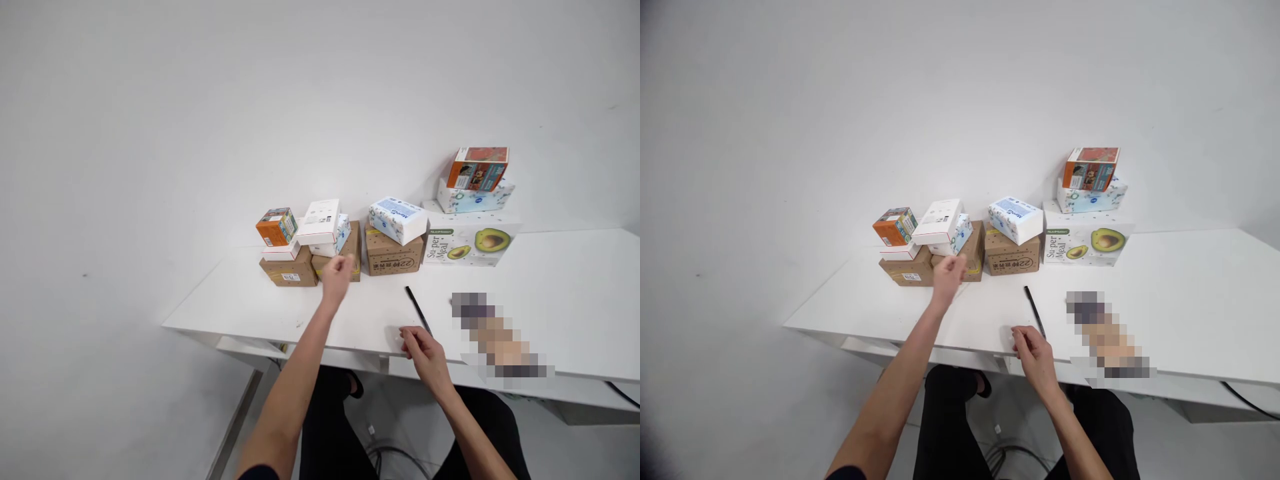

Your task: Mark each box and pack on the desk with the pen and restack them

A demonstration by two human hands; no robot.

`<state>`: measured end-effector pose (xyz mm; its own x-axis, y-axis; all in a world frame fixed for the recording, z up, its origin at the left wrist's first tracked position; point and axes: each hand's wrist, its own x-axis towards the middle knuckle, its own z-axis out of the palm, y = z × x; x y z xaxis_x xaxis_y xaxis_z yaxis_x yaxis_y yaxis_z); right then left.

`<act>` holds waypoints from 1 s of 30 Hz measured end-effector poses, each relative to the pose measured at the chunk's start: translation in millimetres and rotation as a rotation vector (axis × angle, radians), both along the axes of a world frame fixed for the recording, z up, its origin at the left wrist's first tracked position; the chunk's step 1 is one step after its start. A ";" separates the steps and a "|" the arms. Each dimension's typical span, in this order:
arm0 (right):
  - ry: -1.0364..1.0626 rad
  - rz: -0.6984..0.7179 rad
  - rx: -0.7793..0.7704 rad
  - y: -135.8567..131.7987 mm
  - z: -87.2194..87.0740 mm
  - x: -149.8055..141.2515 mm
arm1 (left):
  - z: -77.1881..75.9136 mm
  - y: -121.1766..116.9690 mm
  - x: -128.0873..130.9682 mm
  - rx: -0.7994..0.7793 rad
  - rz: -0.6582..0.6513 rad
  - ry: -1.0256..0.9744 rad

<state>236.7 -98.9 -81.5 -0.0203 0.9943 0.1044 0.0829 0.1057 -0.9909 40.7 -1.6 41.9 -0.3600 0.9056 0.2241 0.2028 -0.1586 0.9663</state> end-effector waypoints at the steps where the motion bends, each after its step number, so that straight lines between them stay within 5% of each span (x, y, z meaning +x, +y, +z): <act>1: -0.002 -0.005 0.000 0.1 -0.3 -0.3 | 0.9 0.2 13.7 0.031 -0.029 0.071; 6: -0.021 -0.030 0.033 -0.9 -3.5 -1.2 | 16.5 27.2 78.6 0.310 -0.065 1.069; 10: -0.070 -0.046 0.072 -0.2 -5.7 -0.7 | 17.6 62.7 107.1 0.343 -0.024 1.376; 15: -0.094 -0.047 0.085 1.0 -4.7 -0.2 | 12.0 86.4 108.1 0.353 -0.063 1.377; 21: -0.113 -0.038 0.083 0.5 -5.2 -1.2 | 8.4 82.7 91.0 0.420 -0.102 1.331; 26: -0.116 -0.043 0.072 0.5 -7.0 -1.9 | 2.9 57.8 65.4 0.504 -0.090 1.261; 30: -0.123 -0.049 0.069 -0.2 -6.5 -2.5 | -10.8 11.3 31.9 0.603 -0.005 1.057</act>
<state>234.2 -99.1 -88.1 0.0115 0.9849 0.1725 0.2097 0.1663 -0.9635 72.6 9.7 31.0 0.2584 0.5555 0.7904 0.8435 -0.5286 0.0958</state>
